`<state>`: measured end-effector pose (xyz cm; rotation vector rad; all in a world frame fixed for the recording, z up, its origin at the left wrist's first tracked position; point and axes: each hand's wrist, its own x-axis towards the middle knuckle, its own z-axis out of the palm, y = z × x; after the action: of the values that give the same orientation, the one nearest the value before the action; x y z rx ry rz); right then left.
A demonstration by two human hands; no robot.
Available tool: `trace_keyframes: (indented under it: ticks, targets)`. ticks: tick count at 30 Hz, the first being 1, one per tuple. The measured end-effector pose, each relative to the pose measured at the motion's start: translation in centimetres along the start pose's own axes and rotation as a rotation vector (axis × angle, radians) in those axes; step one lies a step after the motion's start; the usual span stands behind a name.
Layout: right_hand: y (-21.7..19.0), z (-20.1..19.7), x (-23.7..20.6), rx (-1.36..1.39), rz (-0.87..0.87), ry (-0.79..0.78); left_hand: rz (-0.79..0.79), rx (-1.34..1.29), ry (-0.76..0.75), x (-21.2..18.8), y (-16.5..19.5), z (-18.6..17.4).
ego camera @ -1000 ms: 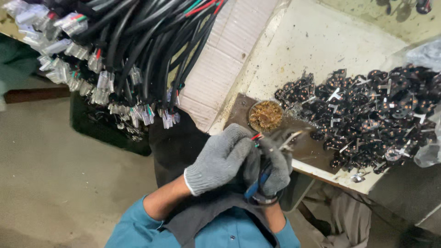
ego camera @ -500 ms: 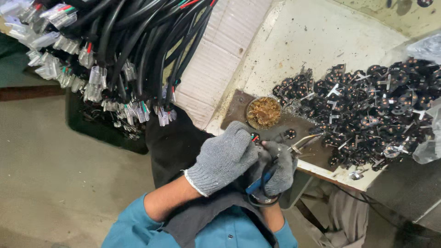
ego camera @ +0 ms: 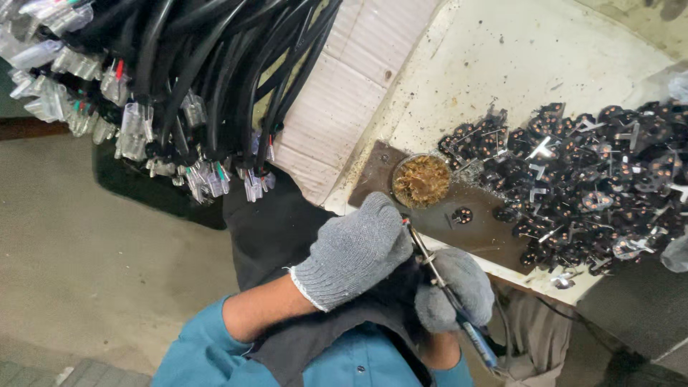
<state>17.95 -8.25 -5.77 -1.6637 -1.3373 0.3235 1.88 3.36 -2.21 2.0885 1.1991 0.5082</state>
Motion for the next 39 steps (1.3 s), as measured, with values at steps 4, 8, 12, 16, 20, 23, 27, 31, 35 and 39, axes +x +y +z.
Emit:
trace_keyframes:
  ticks: [4,8,12,16,20,23,27,31,35,39]
  targets:
    - [-0.6,-0.1,0.9,0.001,-0.070,-0.110,-0.011,-0.002,-0.044,-0.3,-0.3,0.4]
    - [-1.2,-0.2,1.4,0.040,-0.053,-0.109,-0.007,-0.047,-0.029,-0.3,-0.4,0.7]
    - [-0.8,0.1,1.7,-0.063,-0.011,-0.110,-0.039,-0.009,-0.085,-0.3,-0.3,0.6]
    - [-0.5,0.1,1.8,0.080,-0.107,-0.073,-0.005,-0.066,-0.038,-0.4,-0.4,0.6]
    - [-1.1,-0.5,2.0,0.029,-0.035,-0.155,-0.012,-0.033,-0.057,-0.4,-0.3,0.6]
    - [-1.1,-0.7,2.3,-0.002,-0.043,-0.125,0.006,-0.039,0.004,-0.3,-0.2,0.5]
    - [-0.4,-0.4,1.7,0.237,0.072,-0.018,0.038,-0.077,0.023,-0.2,-0.2,0.2]
    - [0.2,-0.2,0.2,0.219,0.153,0.032,0.029,-0.066,-0.015,-0.5,-0.4,0.5]
    - [0.9,-0.1,-0.6,0.149,0.070,0.007,-0.021,-0.048,-0.079,-0.8,-0.4,0.8]
    - [0.5,0.0,-0.6,0.105,0.130,-0.057,-0.008,-0.048,-0.033,-0.6,-0.4,0.7]
